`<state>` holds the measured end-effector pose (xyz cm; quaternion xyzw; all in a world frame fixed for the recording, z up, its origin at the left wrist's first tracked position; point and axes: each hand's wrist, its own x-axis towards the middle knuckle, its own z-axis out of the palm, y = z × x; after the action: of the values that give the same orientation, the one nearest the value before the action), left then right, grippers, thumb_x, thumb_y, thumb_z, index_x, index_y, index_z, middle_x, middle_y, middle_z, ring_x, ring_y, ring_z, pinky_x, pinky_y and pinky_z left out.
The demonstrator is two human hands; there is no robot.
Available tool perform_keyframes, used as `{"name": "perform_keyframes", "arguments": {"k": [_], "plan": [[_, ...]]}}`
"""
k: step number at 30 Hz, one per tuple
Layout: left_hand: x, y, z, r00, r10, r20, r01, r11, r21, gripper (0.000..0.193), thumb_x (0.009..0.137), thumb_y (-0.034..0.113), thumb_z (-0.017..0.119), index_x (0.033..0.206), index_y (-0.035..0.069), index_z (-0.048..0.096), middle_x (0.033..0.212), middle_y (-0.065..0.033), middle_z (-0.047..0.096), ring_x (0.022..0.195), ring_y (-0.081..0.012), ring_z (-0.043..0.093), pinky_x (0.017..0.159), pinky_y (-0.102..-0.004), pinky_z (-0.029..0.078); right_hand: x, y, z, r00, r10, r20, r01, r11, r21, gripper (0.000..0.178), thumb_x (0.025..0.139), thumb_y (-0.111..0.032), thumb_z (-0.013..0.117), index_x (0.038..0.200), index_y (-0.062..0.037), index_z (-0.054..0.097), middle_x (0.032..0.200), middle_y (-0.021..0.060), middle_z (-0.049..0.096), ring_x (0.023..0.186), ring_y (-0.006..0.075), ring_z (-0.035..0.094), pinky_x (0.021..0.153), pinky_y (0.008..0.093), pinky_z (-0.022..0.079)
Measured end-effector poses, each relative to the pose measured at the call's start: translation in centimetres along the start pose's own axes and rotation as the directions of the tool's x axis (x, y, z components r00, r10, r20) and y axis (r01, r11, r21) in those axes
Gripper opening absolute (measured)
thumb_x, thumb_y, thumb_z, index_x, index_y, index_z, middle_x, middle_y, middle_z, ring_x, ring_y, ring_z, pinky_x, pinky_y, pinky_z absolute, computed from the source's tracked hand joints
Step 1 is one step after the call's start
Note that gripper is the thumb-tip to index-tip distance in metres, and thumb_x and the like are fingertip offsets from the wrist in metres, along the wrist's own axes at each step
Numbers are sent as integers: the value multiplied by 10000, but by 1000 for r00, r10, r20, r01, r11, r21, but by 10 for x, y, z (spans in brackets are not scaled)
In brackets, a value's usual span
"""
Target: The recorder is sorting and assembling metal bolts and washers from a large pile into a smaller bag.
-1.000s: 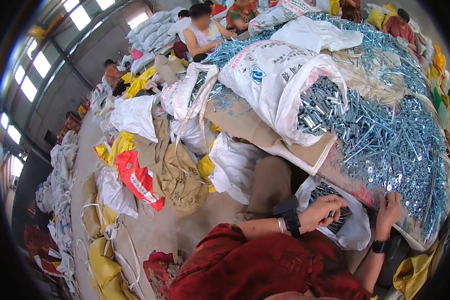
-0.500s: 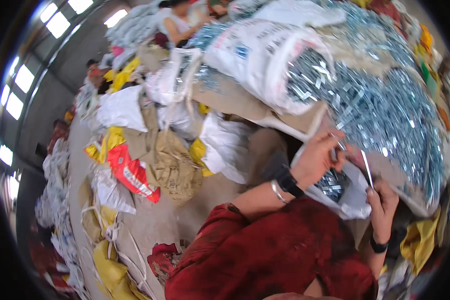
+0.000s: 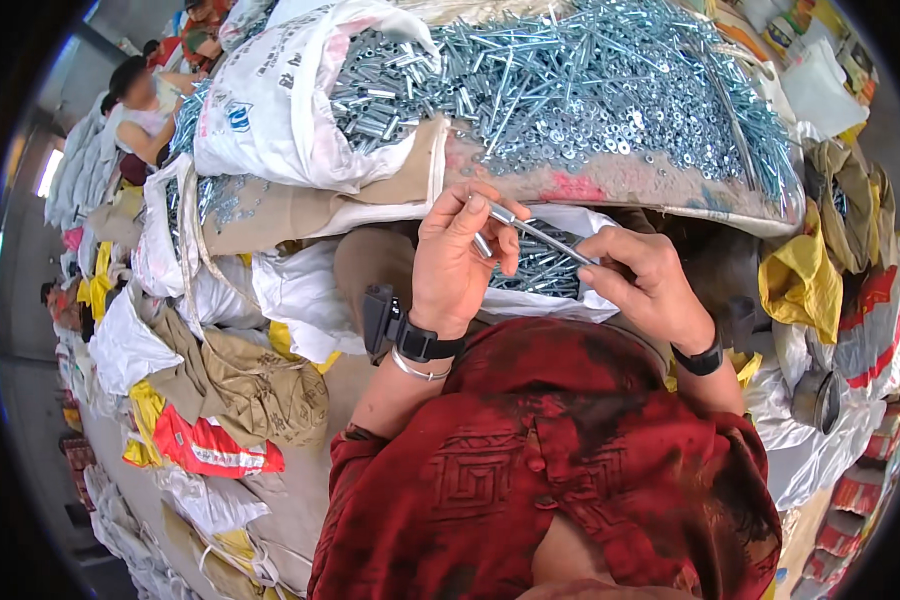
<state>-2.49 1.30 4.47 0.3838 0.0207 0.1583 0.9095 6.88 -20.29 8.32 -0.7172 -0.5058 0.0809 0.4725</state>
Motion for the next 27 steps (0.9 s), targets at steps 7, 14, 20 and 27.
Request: {"name": "perform_keyframes", "arguments": {"k": [7, 14, 20, 27], "plan": [[9, -6, -2, 999, -4, -37, 7, 998, 57, 193, 1026, 228, 528, 1057, 43, 573, 1027, -193, 666, 603, -108, 538, 450, -230, 396, 4, 15, 8, 997, 75, -11, -74, 994, 76, 127, 885, -140, 694, 938, -38, 641, 609, 67, 508, 531, 168, 492, 512, 325, 364], [16, -5, -7, 984, -69, -165, 77, 996, 43, 280, 1042, 255, 491, 1190, 36, 583, 933, -115, 632, 558, -95, 472, 438, -221, 347, 11, 26, 5, 994, 96, 45, -101, 985, 137, 130, 889, -133, 692, 939, -24, 640, 619, 67, 502, 536, 158, 488, 509, 324, 363], [23, -5, -23, 964, -235, 122, 254, 950, -180, 380, 1067, 277, 412, 1283, -5, 545, 679, -2, 446, 477, -74, 347, 427, -235, 305, 11, 33, -5, 995, 100, -1, -98, 981, 166, 150, 872, -111, 718, 961, -6, 661, 712, 86, 551, 548, 151, 500, 520, 301, 395], [19, 8, -19, 892, -416, 177, 405, 909, 97, 343, 1050, 256, 455, 1217, -25, 561, 551, 19, 393, 421, -61, 302, 400, -231, 254, 23, 30, -26, 981, -10, 195, -15, 991, 130, 94, 871, -73, 703, 936, -11, 674, 741, 73, 595, 599, 147, 564, 554, 285, 432]]}}
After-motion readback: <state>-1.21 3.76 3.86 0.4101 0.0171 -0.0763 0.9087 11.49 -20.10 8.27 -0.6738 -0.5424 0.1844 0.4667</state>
